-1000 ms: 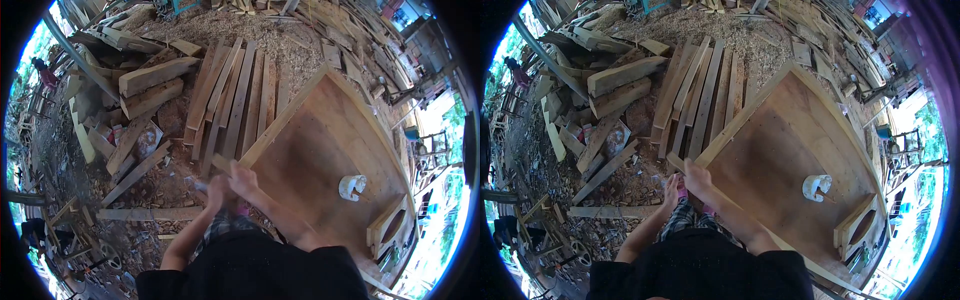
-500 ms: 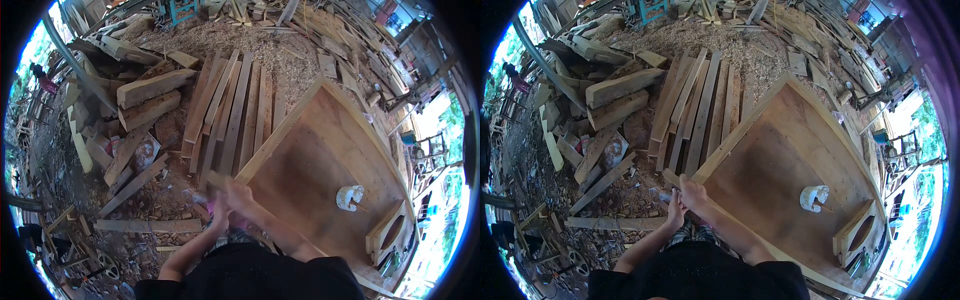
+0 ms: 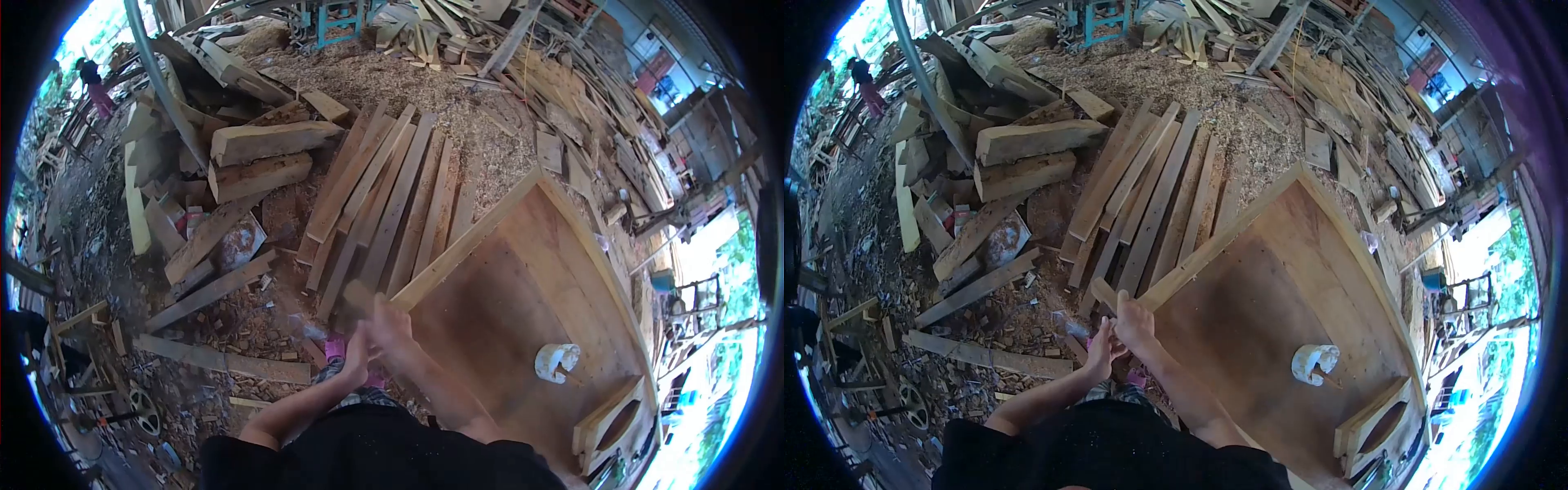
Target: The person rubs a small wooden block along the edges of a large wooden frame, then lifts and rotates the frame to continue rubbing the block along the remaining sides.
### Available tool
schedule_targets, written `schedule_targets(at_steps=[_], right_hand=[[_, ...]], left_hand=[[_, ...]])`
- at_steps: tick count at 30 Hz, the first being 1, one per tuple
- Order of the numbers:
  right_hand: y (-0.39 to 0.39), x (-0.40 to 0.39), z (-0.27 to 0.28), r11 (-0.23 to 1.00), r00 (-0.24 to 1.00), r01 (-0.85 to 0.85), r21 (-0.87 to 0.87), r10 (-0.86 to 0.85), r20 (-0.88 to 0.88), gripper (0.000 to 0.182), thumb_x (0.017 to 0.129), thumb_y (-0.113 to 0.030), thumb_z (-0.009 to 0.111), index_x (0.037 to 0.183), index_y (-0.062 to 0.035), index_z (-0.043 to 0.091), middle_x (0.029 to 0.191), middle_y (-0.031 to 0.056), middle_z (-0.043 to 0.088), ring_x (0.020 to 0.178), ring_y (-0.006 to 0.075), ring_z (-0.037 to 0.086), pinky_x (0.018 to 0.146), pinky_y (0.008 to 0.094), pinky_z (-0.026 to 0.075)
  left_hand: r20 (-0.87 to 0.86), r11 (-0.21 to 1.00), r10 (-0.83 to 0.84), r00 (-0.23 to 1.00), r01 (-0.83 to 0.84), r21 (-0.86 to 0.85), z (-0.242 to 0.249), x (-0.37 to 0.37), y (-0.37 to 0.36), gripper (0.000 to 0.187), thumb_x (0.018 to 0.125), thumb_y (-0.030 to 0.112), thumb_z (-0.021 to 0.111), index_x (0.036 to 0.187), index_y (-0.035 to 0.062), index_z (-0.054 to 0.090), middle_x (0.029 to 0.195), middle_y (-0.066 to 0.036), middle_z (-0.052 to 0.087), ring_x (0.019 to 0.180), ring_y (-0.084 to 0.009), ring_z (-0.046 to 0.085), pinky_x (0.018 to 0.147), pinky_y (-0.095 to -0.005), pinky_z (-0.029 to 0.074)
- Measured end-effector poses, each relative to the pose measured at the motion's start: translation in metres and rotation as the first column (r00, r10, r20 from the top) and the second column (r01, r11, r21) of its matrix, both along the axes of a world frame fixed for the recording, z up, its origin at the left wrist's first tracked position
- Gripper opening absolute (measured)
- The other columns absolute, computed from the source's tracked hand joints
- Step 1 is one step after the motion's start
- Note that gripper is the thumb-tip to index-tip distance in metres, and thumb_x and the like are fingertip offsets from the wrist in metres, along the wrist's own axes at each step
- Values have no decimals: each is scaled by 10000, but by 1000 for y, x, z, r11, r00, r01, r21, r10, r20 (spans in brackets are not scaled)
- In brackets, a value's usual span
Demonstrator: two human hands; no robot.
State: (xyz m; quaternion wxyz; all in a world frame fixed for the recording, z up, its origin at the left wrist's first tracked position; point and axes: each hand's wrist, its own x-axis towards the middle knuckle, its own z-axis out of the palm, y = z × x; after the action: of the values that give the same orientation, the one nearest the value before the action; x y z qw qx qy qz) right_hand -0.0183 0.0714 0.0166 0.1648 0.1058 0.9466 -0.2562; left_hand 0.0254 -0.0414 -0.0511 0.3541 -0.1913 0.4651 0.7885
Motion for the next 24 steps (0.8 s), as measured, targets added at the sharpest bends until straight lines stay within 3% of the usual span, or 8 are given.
schedule_targets(at_steps=[4,8,11,14,16,20,22,24], right_hand=[[18,49,-18,1000,989,18,-6,-18,-146,430,829,-363,662,1101,-71,503,1011,198,655,958,396,639,816,497,497],[23,80,-5,993,998,57,106,-60,30,406,837,-321,644,1133,-80,505,1048,195,645,982,389,631,832,496,491],[8,37,-8,990,985,108,-89,-118,-127,408,841,-308,635,1155,-83,505,1041,200,650,976,388,631,845,491,489],[7,9,-24,946,968,247,-211,-233,90,398,848,-310,625,1153,-84,506,1048,212,652,947,397,634,846,490,490],[12,14,-16,999,1000,-20,47,20,-18,415,855,-343,624,1155,-82,506,1039,221,654,935,400,635,841,491,488],[24,80,-1,999,992,38,-12,-39,-121,310,890,-282,587,1036,-41,460,935,253,640,941,412,635,793,525,499],[25,91,-1,990,998,32,135,-24,-58,301,897,-274,574,1052,-43,456,915,235,639,941,406,638,773,527,500],[20,68,-16,998,989,14,59,-6,-146,362,888,-344,582,1079,-53,481,941,222,650,939,404,637,792,513,496]], left_hand=[[29,995,41,999,-39,-90,7,-5,6,545,967,617,386,1194,153,557,1069,-38,626,1031,-189,580,923,-400,449],[80,994,72,994,-65,-86,-4,0,11,539,987,583,371,1265,155,543,1097,-36,609,1033,-180,555,905,-383,450],[-11,997,-33,999,32,-76,-19,0,11,513,1006,557,340,1264,163,543,1120,-26,597,1008,-166,548,893,-366,436],[-70,998,-43,997,39,-57,-21,1,14,537,992,587,346,1275,174,537,1115,-12,600,1021,-163,547,931,-391,407],[-29,993,-15,999,12,-117,-1,2,16,556,978,612,353,1282,182,533,1134,-7,597,1044,-163,542,946,-410,393],[-12,993,50,999,-51,-108,-4,5,17,620,937,682,370,1295,199,524,1189,-4,589,1109,-171,524,977,-470,357],[-63,999,-2,998,-1,-43,-8,7,16,633,932,689,372,1314,203,507,1267,-9,550,1156,-171,500,982,-470,359],[-110,993,89,990,-97,-69,-15,7,21,539,970,579,403,1304,173,526,1225,9,547,1148,-173,495,924,-408,405]])
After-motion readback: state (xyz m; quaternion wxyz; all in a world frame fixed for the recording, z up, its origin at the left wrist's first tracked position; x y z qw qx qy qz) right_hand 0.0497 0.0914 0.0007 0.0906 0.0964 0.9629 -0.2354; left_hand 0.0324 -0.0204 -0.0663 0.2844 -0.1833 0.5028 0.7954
